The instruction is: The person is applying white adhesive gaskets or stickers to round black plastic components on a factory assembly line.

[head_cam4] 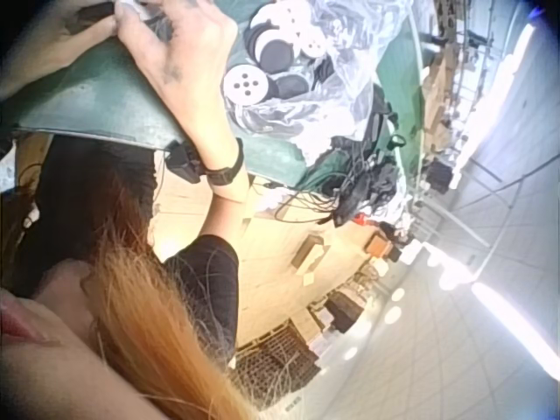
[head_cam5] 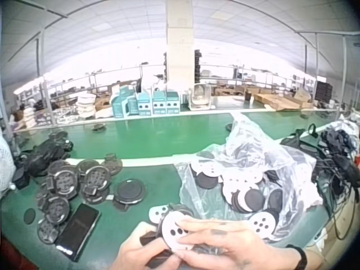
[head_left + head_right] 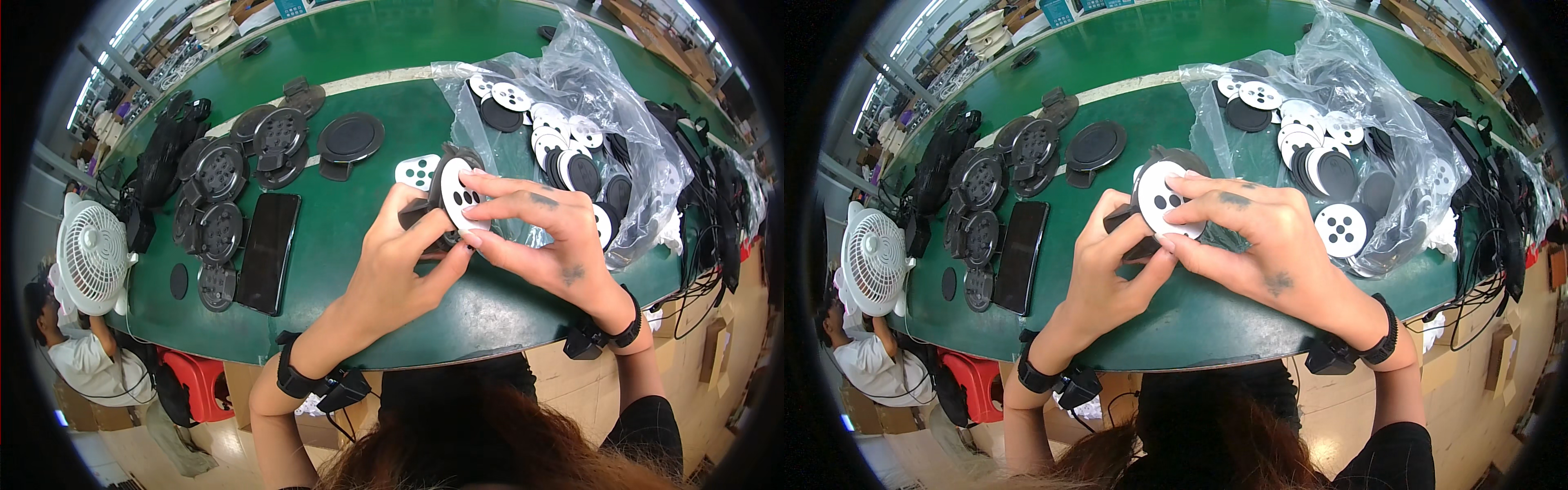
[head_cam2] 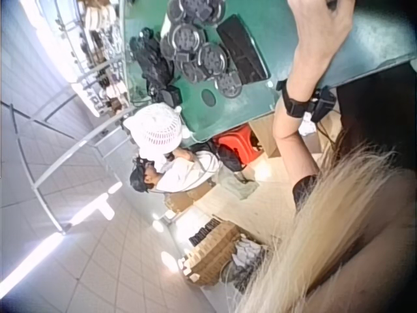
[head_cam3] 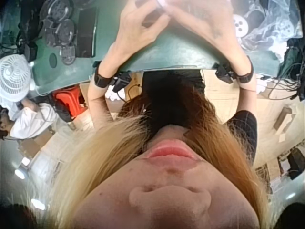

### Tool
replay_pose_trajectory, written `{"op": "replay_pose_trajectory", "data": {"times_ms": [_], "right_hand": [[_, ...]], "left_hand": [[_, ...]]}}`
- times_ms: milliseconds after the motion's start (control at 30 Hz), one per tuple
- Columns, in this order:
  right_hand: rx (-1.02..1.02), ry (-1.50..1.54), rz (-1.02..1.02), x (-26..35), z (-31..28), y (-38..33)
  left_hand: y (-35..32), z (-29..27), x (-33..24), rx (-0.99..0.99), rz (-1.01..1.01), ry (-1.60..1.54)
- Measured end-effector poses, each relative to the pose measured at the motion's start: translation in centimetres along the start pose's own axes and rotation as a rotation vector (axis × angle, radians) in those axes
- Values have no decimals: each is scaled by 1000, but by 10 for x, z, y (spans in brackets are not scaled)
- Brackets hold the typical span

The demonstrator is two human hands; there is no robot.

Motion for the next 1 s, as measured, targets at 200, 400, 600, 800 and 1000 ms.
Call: {"op": "replay_pose_trajectory", "data": {"times_ms": [200,400,600,800,1000], "right_hand": [[9,19,9,-1,0,1],[11,13,6,-2,0,0],[8,-76,-58,4,4,-3],[-45,-176,-151,7,10,-9],[-17,-176,-136,5,9,-9]], "left_hand": [[0,0,0,-5,17,18],[0,0,0,-12,22,27],[-3,2,4,27,81,139],[-7,5,7,-1,77,213],[-4,4,4,10,95,223]]}}
Point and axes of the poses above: each hand's wrist, its own y-axis towards the middle knuckle, its own z-axis out of the palm, x = y × z, the point moved 4 cm from there along y, towards the middle knuckle, and after that the axes turned 6 degrees about y, right-handed, at the moved point
